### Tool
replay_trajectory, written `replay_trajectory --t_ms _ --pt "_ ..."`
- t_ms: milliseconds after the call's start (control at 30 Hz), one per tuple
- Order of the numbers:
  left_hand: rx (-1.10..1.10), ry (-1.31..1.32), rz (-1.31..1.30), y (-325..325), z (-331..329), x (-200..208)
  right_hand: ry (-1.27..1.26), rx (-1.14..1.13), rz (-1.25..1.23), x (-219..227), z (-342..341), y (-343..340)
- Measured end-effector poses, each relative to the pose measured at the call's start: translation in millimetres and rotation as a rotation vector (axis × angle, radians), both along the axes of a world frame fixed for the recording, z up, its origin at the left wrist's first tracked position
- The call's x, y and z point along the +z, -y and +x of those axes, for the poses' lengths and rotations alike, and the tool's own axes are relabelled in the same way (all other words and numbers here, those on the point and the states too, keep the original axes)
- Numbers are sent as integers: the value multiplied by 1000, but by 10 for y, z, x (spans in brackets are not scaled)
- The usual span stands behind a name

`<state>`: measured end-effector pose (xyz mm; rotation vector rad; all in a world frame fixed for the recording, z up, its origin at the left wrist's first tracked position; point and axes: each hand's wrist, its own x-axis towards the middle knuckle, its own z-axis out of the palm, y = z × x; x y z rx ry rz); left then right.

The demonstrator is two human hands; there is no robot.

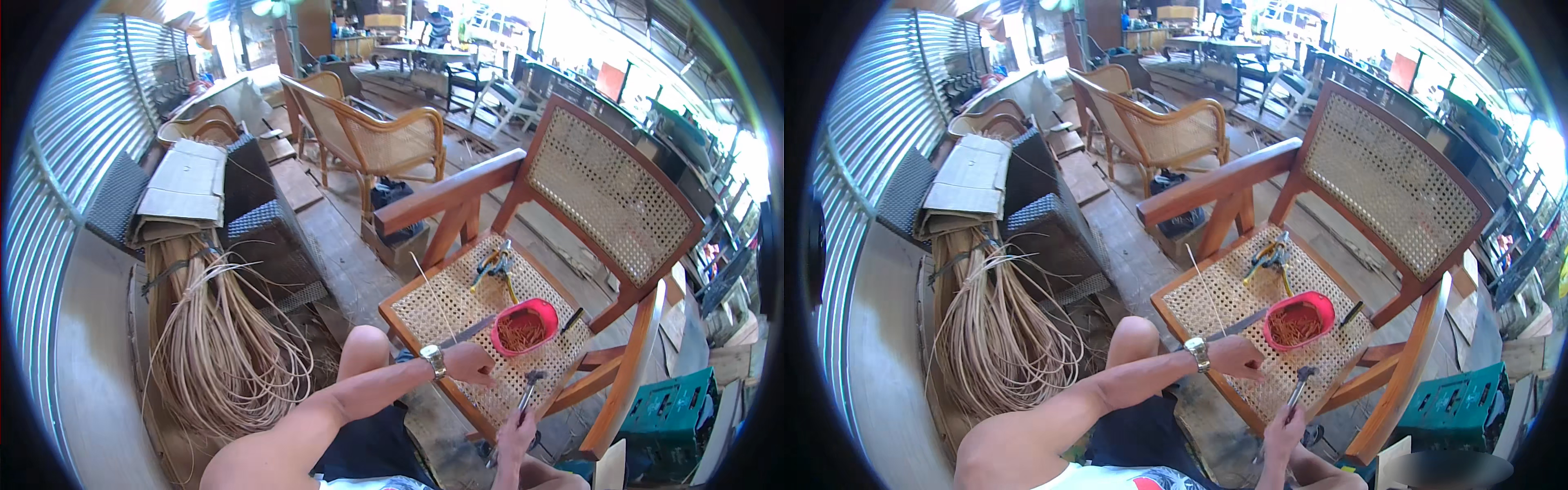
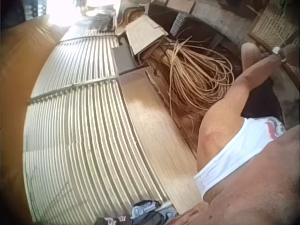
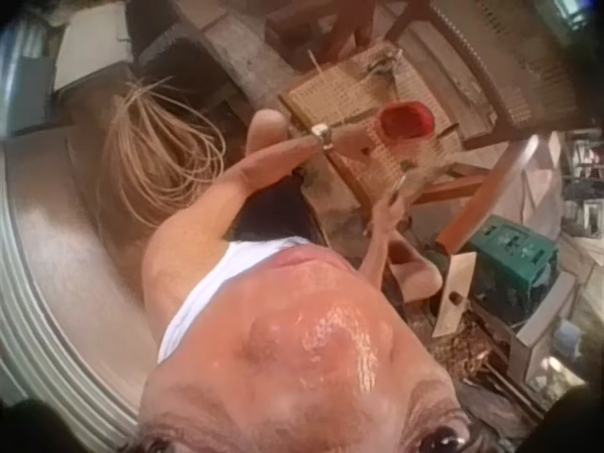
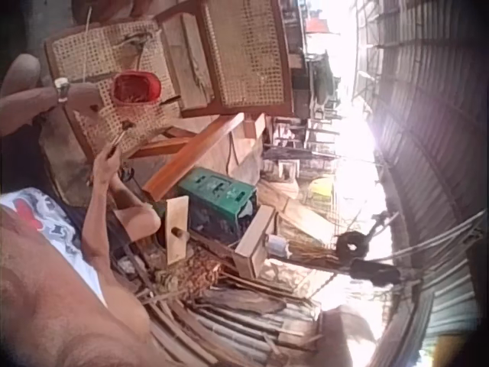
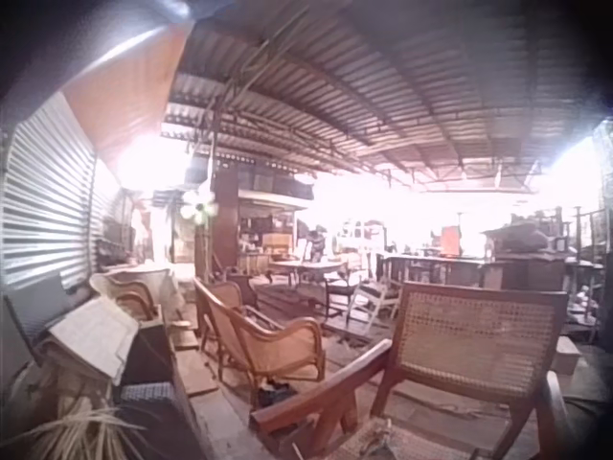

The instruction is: The person is using small nails and a hammer to secure wicker/rattan caning to a chair frame.

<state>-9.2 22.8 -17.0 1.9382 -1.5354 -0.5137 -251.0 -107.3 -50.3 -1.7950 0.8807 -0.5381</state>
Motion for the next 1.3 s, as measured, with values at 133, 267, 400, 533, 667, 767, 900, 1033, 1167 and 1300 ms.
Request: replay_trajectory --t_ms 133,267,400,533,667,767,900,1033,1167,1300 --pt "36 5 -43 -111 -94 98 166 114 124 583 -146 -430" --pt "39 18 7 -261 -228 121 195 122 59 651 -397 -530" --pt "44 80 70 -245 -253 29 -73 249 -217 212 -715 -337" --pt "22 30 74 -250 -16 -2 83 253 -535 734 -706 -459" --pt "-29 52 81 -262 77 173 -127 210 -265 866 -798 -528" --pt "-73 -3 55 -167 9 201 -62 188 -346 771 -919 -589" --pt "-96 -45 82 -172 -28 116 -92 209 -286 611 -864 -637" --pt "-88 -38 136 -204 -57 69 1 266 -508 443 -806 -632" --pt "-114 -28 165 -201 -53 50 -31 296 -505 354 -782 -636" --pt "-94 -30 184 -218 -20 8 -56 312 -519 311 -727 -609"
